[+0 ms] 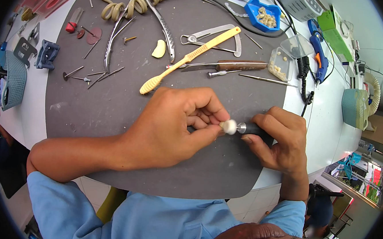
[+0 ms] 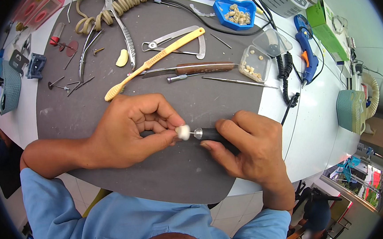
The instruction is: The person uses a rotary tool with a polishing attachment to smooth a dental crown, then places the crown into a blue container and packs it into a small plastic bag.
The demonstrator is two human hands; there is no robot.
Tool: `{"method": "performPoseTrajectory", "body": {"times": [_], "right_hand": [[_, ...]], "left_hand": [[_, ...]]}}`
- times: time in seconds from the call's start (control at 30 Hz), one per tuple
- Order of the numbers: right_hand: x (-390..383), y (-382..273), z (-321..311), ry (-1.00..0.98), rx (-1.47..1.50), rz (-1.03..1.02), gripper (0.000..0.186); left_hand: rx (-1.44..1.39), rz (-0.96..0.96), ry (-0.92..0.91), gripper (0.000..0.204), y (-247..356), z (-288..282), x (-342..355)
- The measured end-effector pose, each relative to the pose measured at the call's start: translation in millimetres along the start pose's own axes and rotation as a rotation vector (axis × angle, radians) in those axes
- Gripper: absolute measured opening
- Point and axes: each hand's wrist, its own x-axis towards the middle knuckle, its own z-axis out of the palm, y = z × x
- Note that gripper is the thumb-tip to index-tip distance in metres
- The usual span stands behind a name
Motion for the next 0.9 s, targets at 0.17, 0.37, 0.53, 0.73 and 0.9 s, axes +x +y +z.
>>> {"method": "performPoseTrajectory", "body": {"times": [0.17, 0.37, 0.53, 0.73, 0.9], "right_hand": [[-0.1, 0.5, 0.0, 0.005, 0.008, -0.011, 0.03], [0.0, 0.1, 0.9, 0.015, 0.003, -0.028, 0.031], [-0.4, 0.8, -0.5, 0.006, -0.001, -0.005, 0.032], [-0.2, 0.2, -0.6, 0.018, 0.017, -0.001, 0.031], [-0.3, 1.7, 1.5, 0.025, 0.01, -0.037, 0.03]], "left_hand": [[0.015, 0.024, 0.012, 0.014, -1.4, 0.8, -1.5], [0.008, 0.035, 0.004, 0.014, -1.2, 0.7, -1.3], [0.015, 0.029, 0.011, 0.014, 0.0, 0.8, -1.2], [-0.009, 0.004, 0.011, 0.015, 0.9, 0.9, -1.5], [0.026, 0.02, 0.007, 0.016, 1.5, 0.9, -1.3]]}}
